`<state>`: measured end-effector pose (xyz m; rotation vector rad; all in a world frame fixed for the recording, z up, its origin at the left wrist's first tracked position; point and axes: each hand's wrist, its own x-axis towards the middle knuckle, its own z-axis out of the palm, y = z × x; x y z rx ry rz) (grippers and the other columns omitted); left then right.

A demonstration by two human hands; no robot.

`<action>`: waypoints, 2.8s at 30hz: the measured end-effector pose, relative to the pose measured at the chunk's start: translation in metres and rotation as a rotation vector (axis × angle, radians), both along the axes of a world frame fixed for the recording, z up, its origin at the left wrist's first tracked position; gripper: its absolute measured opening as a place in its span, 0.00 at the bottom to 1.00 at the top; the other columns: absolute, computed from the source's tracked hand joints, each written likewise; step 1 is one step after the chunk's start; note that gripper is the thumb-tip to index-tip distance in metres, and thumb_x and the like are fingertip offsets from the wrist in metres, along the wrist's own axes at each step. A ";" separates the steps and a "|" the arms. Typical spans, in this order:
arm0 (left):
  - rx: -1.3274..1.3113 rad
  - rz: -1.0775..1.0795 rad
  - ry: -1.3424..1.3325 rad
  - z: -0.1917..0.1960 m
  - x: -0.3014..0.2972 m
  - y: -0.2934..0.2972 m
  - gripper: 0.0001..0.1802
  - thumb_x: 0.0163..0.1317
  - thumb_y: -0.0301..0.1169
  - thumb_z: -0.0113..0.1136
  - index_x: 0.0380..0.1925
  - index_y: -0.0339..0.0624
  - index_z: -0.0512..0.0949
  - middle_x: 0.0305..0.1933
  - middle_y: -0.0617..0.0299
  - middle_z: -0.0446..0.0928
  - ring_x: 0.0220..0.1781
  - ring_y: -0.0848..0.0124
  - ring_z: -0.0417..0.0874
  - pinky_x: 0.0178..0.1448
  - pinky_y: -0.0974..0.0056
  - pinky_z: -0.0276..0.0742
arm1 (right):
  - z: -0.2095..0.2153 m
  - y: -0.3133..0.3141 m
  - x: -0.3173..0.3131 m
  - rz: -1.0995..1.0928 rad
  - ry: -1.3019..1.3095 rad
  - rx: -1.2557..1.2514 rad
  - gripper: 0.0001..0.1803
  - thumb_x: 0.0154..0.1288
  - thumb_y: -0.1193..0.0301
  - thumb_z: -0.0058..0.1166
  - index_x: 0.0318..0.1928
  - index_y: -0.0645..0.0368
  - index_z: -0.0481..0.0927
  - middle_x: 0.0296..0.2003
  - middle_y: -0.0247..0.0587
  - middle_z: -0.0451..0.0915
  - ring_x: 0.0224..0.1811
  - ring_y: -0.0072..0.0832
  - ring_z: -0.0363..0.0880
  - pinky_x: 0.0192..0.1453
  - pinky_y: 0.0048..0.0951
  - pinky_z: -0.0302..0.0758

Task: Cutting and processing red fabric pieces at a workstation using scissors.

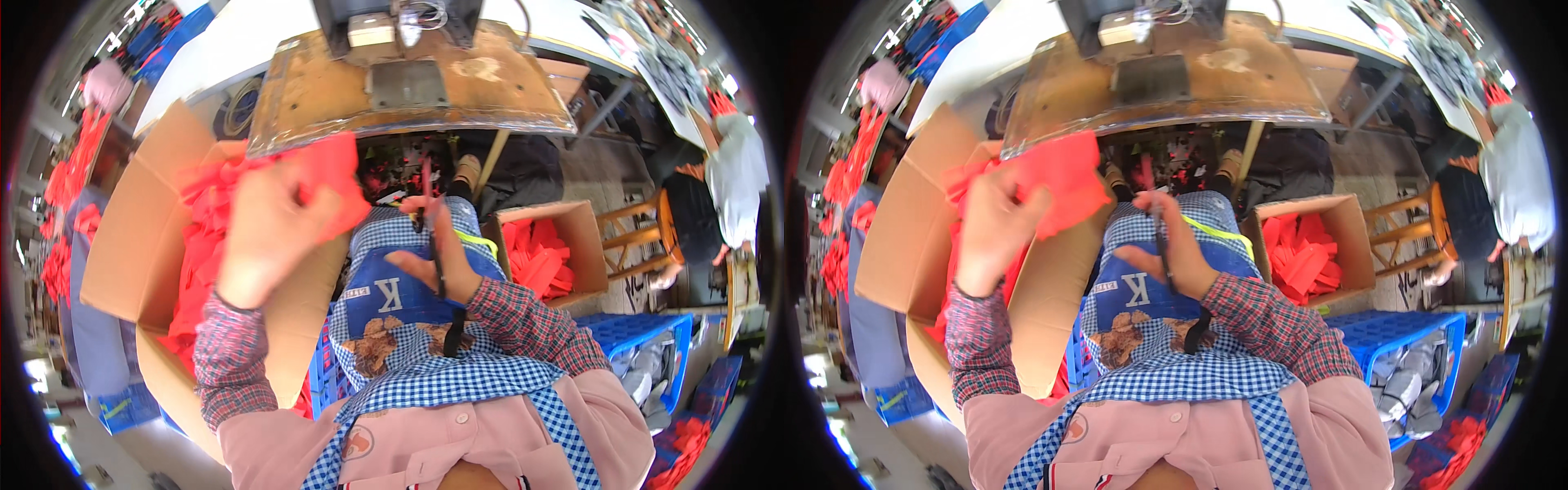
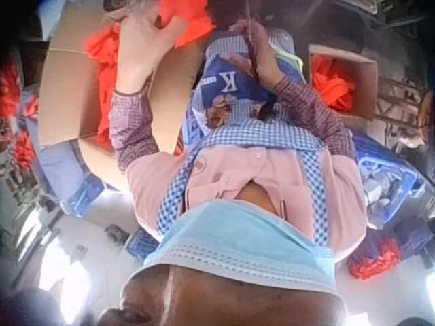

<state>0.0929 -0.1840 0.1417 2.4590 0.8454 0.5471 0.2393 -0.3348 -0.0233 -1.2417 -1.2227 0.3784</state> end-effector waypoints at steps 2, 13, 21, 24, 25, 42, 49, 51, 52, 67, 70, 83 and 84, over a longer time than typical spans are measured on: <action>-0.197 -0.223 -0.144 -0.019 0.027 -0.023 0.09 0.53 0.29 0.59 0.20 0.35 0.74 0.13 0.63 0.63 0.18 0.76 0.66 0.23 0.65 0.63 | 0.012 -0.001 -0.006 -0.011 0.015 -0.016 0.41 0.55 0.73 0.68 0.65 0.59 0.59 0.53 0.40 0.70 0.57 0.30 0.68 0.65 0.32 0.62; -1.027 -0.409 -0.247 -0.093 0.079 -0.052 0.24 0.62 0.33 0.65 0.55 0.34 0.71 0.52 0.61 0.77 0.55 0.70 0.77 0.58 0.67 0.73 | 0.022 -0.036 0.046 0.144 0.889 -0.031 0.19 0.65 0.75 0.53 0.56 0.61 0.71 0.41 0.33 0.78 0.43 0.17 0.75 0.46 0.21 0.73; -1.091 -0.143 -0.574 -0.118 0.079 -0.048 0.13 0.63 0.24 0.60 0.47 0.35 0.76 0.46 0.61 0.80 0.48 0.73 0.81 0.53 0.68 0.76 | 0.003 -0.041 0.053 -0.041 0.463 -0.297 0.20 0.71 0.59 0.53 0.53 0.62 0.71 0.37 0.34 0.76 0.41 0.17 0.74 0.47 0.22 0.72; -0.903 -0.094 -0.519 -0.125 0.075 -0.044 0.14 0.62 0.25 0.61 0.47 0.34 0.76 0.44 0.61 0.80 0.46 0.74 0.80 0.51 0.68 0.76 | 0.000 -0.046 0.051 -0.126 0.219 -0.417 0.23 0.69 0.57 0.55 0.52 0.63 0.71 0.33 0.41 0.78 0.35 0.24 0.77 0.41 0.28 0.74; -0.801 -0.076 -0.465 -0.128 0.074 -0.043 0.14 0.61 0.26 0.61 0.46 0.34 0.76 0.43 0.62 0.80 0.44 0.75 0.80 0.49 0.68 0.76 | 0.000 -0.047 0.050 -0.153 0.136 -0.410 0.25 0.67 0.56 0.57 0.51 0.63 0.71 0.31 0.43 0.78 0.33 0.28 0.78 0.39 0.29 0.74; -0.511 -0.088 -0.381 -0.132 0.075 -0.054 0.13 0.60 0.27 0.59 0.44 0.32 0.75 0.37 0.60 0.81 0.39 0.74 0.79 0.45 0.66 0.76 | 0.000 -0.038 0.041 -0.153 0.155 -0.456 0.24 0.64 0.55 0.60 0.48 0.63 0.75 0.21 0.36 0.72 0.23 0.21 0.70 0.29 0.26 0.67; -0.487 -0.105 -0.367 -0.132 0.076 -0.055 0.14 0.61 0.27 0.59 0.45 0.32 0.75 0.37 0.59 0.80 0.38 0.74 0.79 0.44 0.66 0.76 | -0.003 -0.038 0.041 -0.137 0.219 -0.419 0.20 0.66 0.56 0.59 0.43 0.61 0.75 0.19 0.28 0.66 0.22 0.15 0.61 0.26 0.23 0.59; -0.491 -0.110 -0.362 -0.130 0.076 -0.055 0.14 0.60 0.27 0.60 0.45 0.32 0.75 0.37 0.59 0.80 0.38 0.74 0.79 0.44 0.66 0.76 | -0.003 -0.039 0.042 -0.132 0.213 -0.431 0.19 0.66 0.56 0.59 0.43 0.60 0.75 0.19 0.28 0.66 0.22 0.15 0.60 0.26 0.23 0.59; -0.494 -0.115 -0.356 -0.130 0.076 -0.055 0.14 0.60 0.27 0.60 0.45 0.32 0.75 0.37 0.59 0.80 0.38 0.74 0.79 0.44 0.66 0.76 | -0.003 -0.039 0.043 -0.132 0.208 -0.440 0.19 0.66 0.56 0.59 0.43 0.61 0.76 0.20 0.28 0.67 0.23 0.14 0.61 0.26 0.23 0.60; -0.552 -0.179 -0.288 -0.133 0.069 -0.051 0.15 0.60 0.26 0.61 0.46 0.31 0.75 0.39 0.59 0.81 0.40 0.75 0.80 0.45 0.68 0.76 | -0.006 -0.045 0.046 -0.109 0.188 -0.494 0.19 0.67 0.57 0.58 0.43 0.62 0.78 0.24 0.31 0.75 0.27 0.14 0.69 0.32 0.21 0.68; -0.579 -0.193 -0.269 -0.129 0.070 -0.054 0.15 0.60 0.26 0.61 0.46 0.31 0.75 0.39 0.59 0.82 0.39 0.75 0.80 0.45 0.68 0.76 | -0.011 -0.045 0.046 -0.127 0.176 -0.469 0.19 0.68 0.56 0.57 0.42 0.62 0.77 0.23 0.32 0.72 0.25 0.17 0.68 0.31 0.23 0.67; -0.644 -0.229 -0.229 -0.136 0.064 -0.052 0.15 0.60 0.28 0.62 0.45 0.32 0.76 0.38 0.60 0.81 0.38 0.76 0.80 0.43 0.68 0.76 | -0.033 -0.056 0.042 -0.149 0.162 -0.455 0.19 0.68 0.58 0.56 0.34 0.63 0.78 0.16 0.40 0.68 0.19 0.22 0.62 0.24 0.30 0.62; -0.644 -0.238 -0.204 -0.138 0.063 -0.048 0.15 0.60 0.28 0.62 0.45 0.32 0.77 0.37 0.61 0.81 0.37 0.76 0.80 0.43 0.69 0.76 | -0.033 -0.058 0.041 -0.150 0.162 -0.455 0.19 0.68 0.58 0.56 0.34 0.63 0.78 0.16 0.40 0.68 0.19 0.22 0.62 0.24 0.30 0.62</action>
